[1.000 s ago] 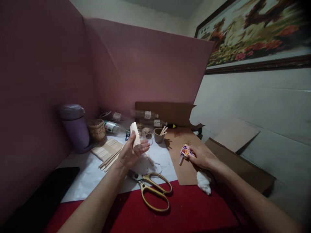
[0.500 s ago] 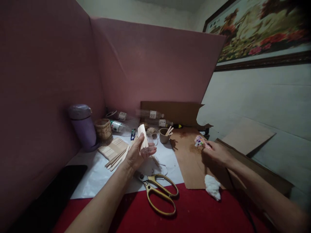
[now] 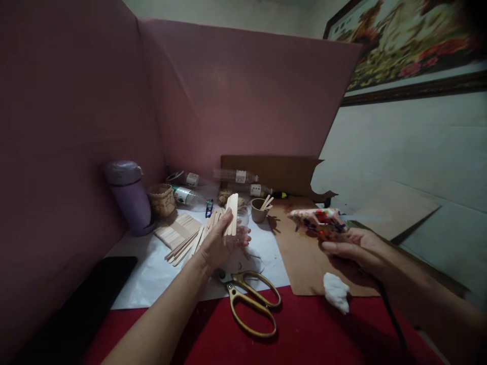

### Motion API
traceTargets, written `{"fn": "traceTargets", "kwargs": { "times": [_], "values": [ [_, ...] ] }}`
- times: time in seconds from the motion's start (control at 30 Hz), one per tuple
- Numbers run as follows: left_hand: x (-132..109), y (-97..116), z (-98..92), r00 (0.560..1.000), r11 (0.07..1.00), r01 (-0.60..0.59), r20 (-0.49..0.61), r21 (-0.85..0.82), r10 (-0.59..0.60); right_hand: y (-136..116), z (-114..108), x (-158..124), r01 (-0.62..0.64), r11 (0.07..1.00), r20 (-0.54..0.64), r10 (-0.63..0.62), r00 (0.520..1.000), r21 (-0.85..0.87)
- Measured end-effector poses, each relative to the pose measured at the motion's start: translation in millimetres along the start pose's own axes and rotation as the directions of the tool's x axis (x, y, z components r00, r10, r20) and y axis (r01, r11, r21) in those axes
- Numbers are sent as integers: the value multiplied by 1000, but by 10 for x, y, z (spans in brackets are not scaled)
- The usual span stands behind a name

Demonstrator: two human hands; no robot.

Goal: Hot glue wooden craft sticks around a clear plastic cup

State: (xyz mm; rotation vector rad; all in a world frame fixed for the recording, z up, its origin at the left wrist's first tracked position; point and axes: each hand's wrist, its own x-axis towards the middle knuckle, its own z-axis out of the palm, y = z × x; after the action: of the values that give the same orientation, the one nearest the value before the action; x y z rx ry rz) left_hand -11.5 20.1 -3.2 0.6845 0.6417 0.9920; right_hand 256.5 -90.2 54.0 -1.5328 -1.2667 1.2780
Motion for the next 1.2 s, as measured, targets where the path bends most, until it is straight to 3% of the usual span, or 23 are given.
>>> {"fn": "traceTargets", "kwargs": {
  "times": [0.13,0.3,0.5,0.77,0.93,1.2],
  "values": [
    [-3,-21,6,1000,1000,25,-2,13,-25,-92,246,-95,0,1000,182,5,983,-28],
    [-23,-16,32,1000,999,27,12,36,-27,-200,404,-133,-17,998,269,31,963,-53],
    [-35,-22,54,1000,999,17,19,44,-18,-228,452,-100,24,995,251,0,968,-95],
    [-62,-21,71,998,996,48,36,73,-51,-251,506,-37,58,991,332,-15,943,-121],
    [-60,-24,73,989,987,121,72,105,-129,-325,594,-28,33,987,331,22,943,-160],
    [-41,-40,45,986,987,123,103,99,-134,-362,636,-2,16,986,334,41,942,-167]
  ]
}}
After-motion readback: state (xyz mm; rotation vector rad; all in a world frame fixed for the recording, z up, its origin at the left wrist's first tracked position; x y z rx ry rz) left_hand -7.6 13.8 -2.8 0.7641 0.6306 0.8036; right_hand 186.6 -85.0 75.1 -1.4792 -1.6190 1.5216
